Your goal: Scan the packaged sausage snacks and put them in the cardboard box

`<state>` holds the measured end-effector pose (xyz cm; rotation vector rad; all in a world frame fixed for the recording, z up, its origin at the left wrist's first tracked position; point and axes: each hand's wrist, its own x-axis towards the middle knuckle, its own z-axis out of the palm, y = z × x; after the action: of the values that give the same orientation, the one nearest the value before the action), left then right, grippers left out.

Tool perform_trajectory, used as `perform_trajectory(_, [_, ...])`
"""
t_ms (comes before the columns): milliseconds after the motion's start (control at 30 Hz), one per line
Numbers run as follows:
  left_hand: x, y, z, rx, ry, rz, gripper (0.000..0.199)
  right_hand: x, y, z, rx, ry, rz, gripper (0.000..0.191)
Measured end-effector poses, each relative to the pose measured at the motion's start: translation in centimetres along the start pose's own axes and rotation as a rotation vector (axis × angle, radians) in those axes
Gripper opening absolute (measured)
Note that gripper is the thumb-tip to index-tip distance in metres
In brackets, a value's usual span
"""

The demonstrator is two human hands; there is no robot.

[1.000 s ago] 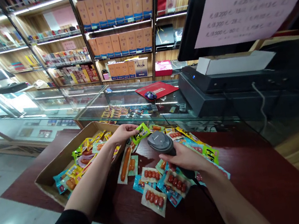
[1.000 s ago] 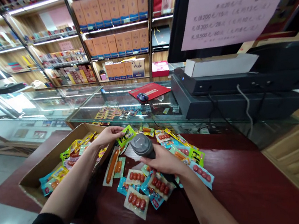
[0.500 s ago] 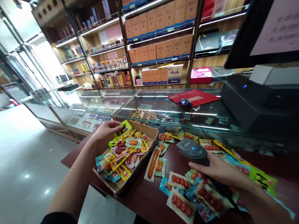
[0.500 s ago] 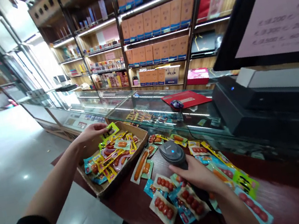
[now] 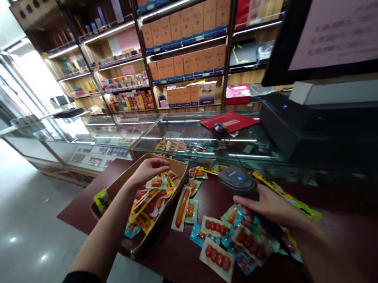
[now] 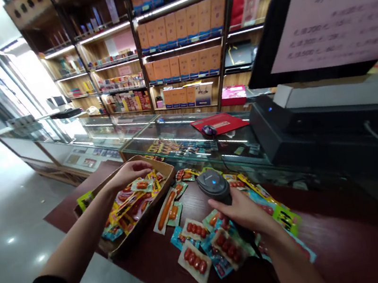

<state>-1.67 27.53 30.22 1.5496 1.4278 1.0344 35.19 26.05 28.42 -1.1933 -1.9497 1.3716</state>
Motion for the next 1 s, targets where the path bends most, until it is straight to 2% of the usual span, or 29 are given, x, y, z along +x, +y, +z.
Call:
perform_trajectory(167, [5.6, -0.6, 9.1, -0.004, -0.243, 0.030, 0.042, -0.7, -0.3, -1.7, -0.044, 0.062, -0.019, 0.030])
perform_trajectory(267, [8.0, -1.8, 13.0, 0.120, -0.268, 0.049, 0.037, -1.0, -0.4, -2.3, -0.003, 0.083, -0.011, 0.027])
perform_trajectory(333, [8.8, -2.8, 14.5, 0.230, -0.226, 0.088, 0.032, -1.2, -0.4, -2.4, 0.047, 0.087, 0.012, 0.026])
perform_trajectory(400, [9.0, -3.6, 15.3, 0.321, -0.160, 0.123, 0.026, -1.3, -0.2, -2.5, 0.089, 0.097, 0.041, 0.026])
perform_trajectory(500, [8.7, -4.4, 15.5, 0.524, -0.088, 0.210, 0.021, -1.4, 0.0, -2.5, 0.118, 0.092, 0.067, 0.029])
perform_trajectory(633, [8.0, -5.1, 15.5, 0.794, -0.031, 0.285, 0.035, -1.5, -0.1, -2.4, 0.122, 0.071, 0.048, 0.028])
perform_trajectory(767, [7.3, -5.9, 16.1, 1.051, -0.099, 0.229, 0.059, -1.5, -0.3, -2.1, 0.110, 0.088, 0.043, 0.027])
perform_trajectory(833, [7.1, -6.0, 16.5, 1.157, -0.119, 0.177, 0.063, -1.5, -0.4, -1.9, 0.109, 0.082, 0.048, 0.028])
perform_trajectory(1000, [7.1, -5.1, 16.7, 1.218, -0.137, 0.133, 0.043, -1.5, -0.6, -1.7, 0.154, 0.047, 0.086, 0.026])
